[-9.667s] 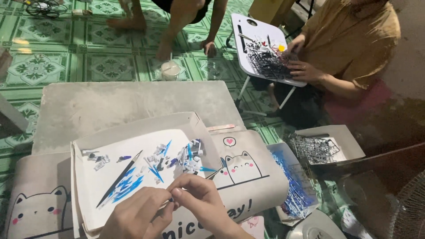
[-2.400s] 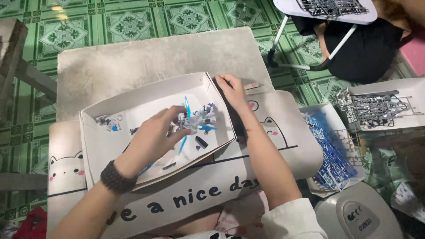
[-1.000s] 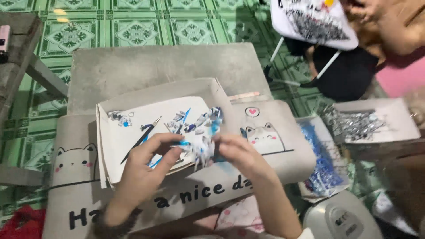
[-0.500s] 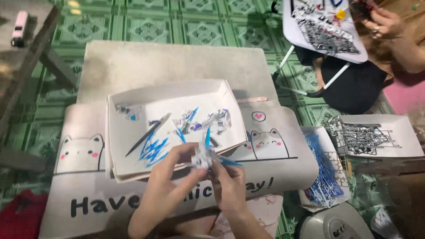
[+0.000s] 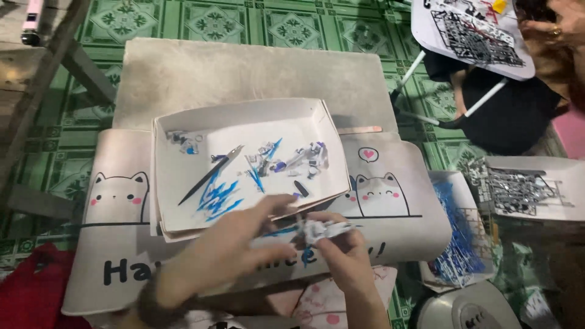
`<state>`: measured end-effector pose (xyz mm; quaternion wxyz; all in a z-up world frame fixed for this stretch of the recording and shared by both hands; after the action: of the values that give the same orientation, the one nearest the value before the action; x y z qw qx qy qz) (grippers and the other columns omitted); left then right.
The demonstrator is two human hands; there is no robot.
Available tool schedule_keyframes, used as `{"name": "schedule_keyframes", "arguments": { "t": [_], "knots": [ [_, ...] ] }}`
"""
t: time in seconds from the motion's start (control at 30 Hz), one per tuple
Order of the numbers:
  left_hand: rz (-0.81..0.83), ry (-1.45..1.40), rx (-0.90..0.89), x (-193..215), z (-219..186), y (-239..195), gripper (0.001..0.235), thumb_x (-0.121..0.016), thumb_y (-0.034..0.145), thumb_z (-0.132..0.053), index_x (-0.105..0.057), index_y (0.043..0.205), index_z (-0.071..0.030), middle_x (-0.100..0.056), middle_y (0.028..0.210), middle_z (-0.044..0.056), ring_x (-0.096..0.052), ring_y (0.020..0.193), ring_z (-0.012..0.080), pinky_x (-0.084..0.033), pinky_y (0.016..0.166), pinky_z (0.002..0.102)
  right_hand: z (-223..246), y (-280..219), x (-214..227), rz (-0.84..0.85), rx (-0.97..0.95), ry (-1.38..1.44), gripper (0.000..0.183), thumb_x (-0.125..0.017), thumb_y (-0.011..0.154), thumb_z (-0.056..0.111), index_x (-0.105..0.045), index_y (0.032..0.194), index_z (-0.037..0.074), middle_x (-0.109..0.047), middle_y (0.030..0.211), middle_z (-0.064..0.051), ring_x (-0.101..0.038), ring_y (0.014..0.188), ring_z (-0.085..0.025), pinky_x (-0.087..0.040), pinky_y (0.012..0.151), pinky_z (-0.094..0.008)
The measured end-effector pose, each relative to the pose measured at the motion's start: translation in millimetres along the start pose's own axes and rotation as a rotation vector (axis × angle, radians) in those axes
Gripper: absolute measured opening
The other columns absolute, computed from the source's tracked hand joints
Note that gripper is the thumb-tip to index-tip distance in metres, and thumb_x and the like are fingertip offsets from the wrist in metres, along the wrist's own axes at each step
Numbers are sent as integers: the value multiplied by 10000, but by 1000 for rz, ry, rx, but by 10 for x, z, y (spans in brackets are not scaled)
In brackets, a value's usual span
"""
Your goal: The person assembles a small white and blue model kit by hand, picking up individual plastic parts from a box and attaching them to a growing structure. The person handles the parts one at a time, snapping them together to form the model.
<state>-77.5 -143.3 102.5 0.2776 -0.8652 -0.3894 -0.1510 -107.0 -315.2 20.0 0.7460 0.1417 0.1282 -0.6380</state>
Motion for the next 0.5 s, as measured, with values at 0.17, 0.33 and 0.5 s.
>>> {"name": "schedule_keyframes", "arguments": {
  "t": [0.17, 0.33, 0.5],
  "knots": [
    [-399, 319, 28, 574, 649, 206, 345, -537, 854, -224, -523, 1197, -185, -665, 1044, 26, -648, 824, 233, -504, 705, 389, -161, -79, 445, -137, -28, 163, 332, -624, 857, 182, -574, 1121, -14, -635, 892, -184, -636, 758, -286, -522, 708, -385],
    [-281, 661, 145, 559, 902, 571, 161, -503, 896, -159, -612, 993, -90, -629, 913, 105, -628, 750, 303, -503, 633, 438, -233, -66, 777, -226, 33, 319, 487, -648, 871, 282, -502, 1206, -39, -617, 959, -179, -619, 825, -291, -514, 768, -402],
    [-169, 845, 130, 400, 986, 903, 244, -461, 955, -257, -519, 1077, -55, -569, 943, 112, -605, 703, 268, -526, 559, 392, -21, 75, 947, -639, 303, 37, 320, -545, 898, 91, -525, 1200, -13, -586, 1102, -180, -625, 833, -270, -548, 781, -349]
  ]
}}
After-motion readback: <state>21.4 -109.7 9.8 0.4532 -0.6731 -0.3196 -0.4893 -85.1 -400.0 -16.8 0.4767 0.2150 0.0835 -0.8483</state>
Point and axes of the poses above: each hand's wrist, its own y-axis towards the middle knuckle, its own x-axis out of the back of the hand, z = x × y, the point moved 5 cm from there along y, towards the middle knuckle
